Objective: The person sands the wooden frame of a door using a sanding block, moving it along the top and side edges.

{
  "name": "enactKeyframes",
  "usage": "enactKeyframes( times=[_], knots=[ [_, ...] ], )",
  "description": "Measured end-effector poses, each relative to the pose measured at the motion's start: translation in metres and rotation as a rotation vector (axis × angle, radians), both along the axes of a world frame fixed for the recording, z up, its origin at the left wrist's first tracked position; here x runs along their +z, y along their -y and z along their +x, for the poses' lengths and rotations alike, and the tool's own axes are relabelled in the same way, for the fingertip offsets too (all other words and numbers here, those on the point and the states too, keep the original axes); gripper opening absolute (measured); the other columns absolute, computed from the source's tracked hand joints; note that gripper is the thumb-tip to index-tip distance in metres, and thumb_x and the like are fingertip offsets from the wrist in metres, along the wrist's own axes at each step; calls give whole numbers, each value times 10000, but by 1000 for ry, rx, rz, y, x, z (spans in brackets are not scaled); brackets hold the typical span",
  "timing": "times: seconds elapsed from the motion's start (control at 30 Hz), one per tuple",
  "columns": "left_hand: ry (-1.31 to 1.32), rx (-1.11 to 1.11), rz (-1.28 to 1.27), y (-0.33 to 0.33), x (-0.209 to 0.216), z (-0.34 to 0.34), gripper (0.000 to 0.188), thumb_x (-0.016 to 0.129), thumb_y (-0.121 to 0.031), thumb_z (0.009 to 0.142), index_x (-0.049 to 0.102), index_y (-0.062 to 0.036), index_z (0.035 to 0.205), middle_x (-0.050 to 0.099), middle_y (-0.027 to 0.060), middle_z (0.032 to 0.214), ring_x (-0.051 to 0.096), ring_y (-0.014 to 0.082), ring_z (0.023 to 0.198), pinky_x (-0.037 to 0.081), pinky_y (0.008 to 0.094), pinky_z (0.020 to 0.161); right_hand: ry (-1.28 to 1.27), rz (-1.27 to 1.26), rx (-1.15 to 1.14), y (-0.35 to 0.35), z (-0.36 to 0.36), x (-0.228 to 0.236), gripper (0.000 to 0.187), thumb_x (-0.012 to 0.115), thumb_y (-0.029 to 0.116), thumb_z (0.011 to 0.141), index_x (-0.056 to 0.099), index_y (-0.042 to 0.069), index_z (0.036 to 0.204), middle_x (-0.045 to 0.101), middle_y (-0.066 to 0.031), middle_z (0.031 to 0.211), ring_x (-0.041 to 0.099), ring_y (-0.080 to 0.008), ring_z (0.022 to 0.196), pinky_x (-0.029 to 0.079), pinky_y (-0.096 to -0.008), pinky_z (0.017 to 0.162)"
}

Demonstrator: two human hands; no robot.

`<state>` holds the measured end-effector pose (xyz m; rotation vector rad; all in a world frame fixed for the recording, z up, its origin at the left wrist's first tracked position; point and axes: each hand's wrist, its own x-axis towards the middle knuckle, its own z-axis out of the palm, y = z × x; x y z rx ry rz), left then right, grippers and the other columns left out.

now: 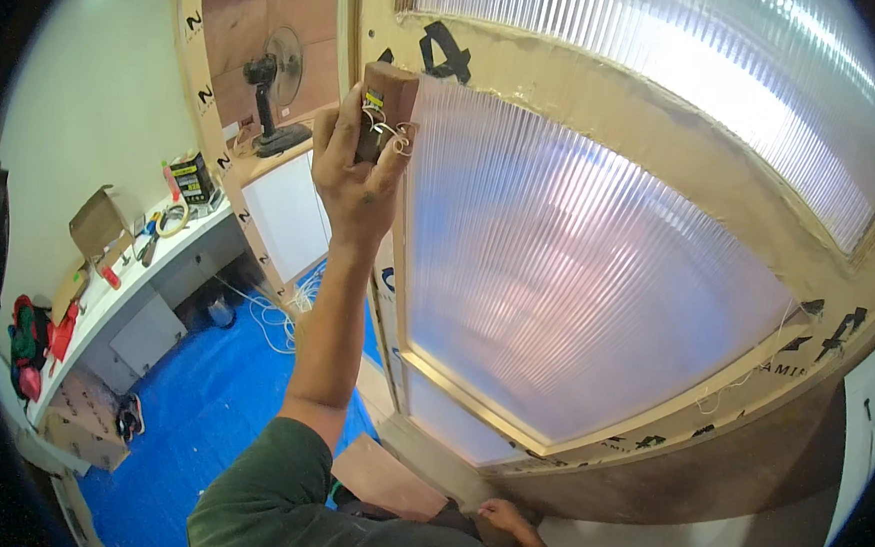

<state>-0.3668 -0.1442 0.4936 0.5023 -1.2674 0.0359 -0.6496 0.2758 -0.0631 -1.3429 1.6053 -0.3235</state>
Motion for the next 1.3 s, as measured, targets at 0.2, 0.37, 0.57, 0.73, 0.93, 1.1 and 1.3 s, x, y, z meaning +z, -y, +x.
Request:
enactKeyframes(
  times=[0.2, 0.37, 0.57, 0.73, 0.93, 1.1, 1.3],
  knots=[
    [42, 11, -75, -6, 20, 8, 577, 836, -136, 893, 625, 21, 1406, 582, 57, 1034, 597, 106, 899, 519, 246, 761, 8, 37, -15, -9, 3, -20, 261, 750, 293, 988, 780, 50, 1080, 784, -81, 990, 726, -178, 899, 573, -370, 808],
    [-97, 15, -317, -4, 30, 71, 359, 753, -195, 985, 652, -60, 1302, 718, 69, 1075, 699, 241, 933, 570, 404, 835, -77, -3, -45, -7, 28, 4, 273, 742, 310, 992, 777, 51, 1070, 780, -77, 1003, 717, -179, 937, 571, -372, 823],
    [-368, -829, 67, -51, -52, 142, 720, 660, -543, 1015, 451, -11, 1453, 690, 173, 1169, 702, 287, 969, 573, 428, 805, 145, -183, -202, 37, 65, 7, 281, 704, 302, 1027, 734, 27, 1073, 736, -61, 915, 655, -139, 810, 540, -344, 761],
    [-408, -774, 1010, -69, -256, 162, 366, 692, -348, 1032, 601, -27, 1182, 704, 113, 972, 686, 212, 747, 560, 338, 647, -29, -604, -258, 181, 149, 273, 293, 668, 266, 1044, 713, -22, 1080, 722, -60, 831, 657, -121, 766, 533, -307, 709],
    [-283, -614, 1306, -119, -427, 226, 230, 735, -256, 1009, 615, -64, 1051, 644, 13, 885, 598, 88, 734, 493, 272, 619, 33, -1208, -469, 314, 217, 458, 221, 744, 139, 998, 702, -44, 1115, 709, -86, 872, 684, -94, 719, 532, -240, 594],
    [-280, -570, 1364, -150, -462, 273, 188, 739, -210, 1000, 611, -75, 1030, 615, -28, 863, 547, 53, 732, 453, 247, 609, -122, -1198, -603, 352, 242, 471, 207, 771, 148, 976, 712, -35, 1055, 713, -75, 852, 689, -105, 639, 526, -243, 553],
    [-197, -575, 1431, -143, -476, 324, 256, 760, -205, 984, 625, -21, 1100, 636, 10, 864, 574, 67, 743, 468, 257, 632, -115, -1208, -686, 358, 251, 450, 189, 776, 155, 973, 710, -22, 981, 711, -65, 814, 671, -96, 603, 509, -233, 543]
  ],
)
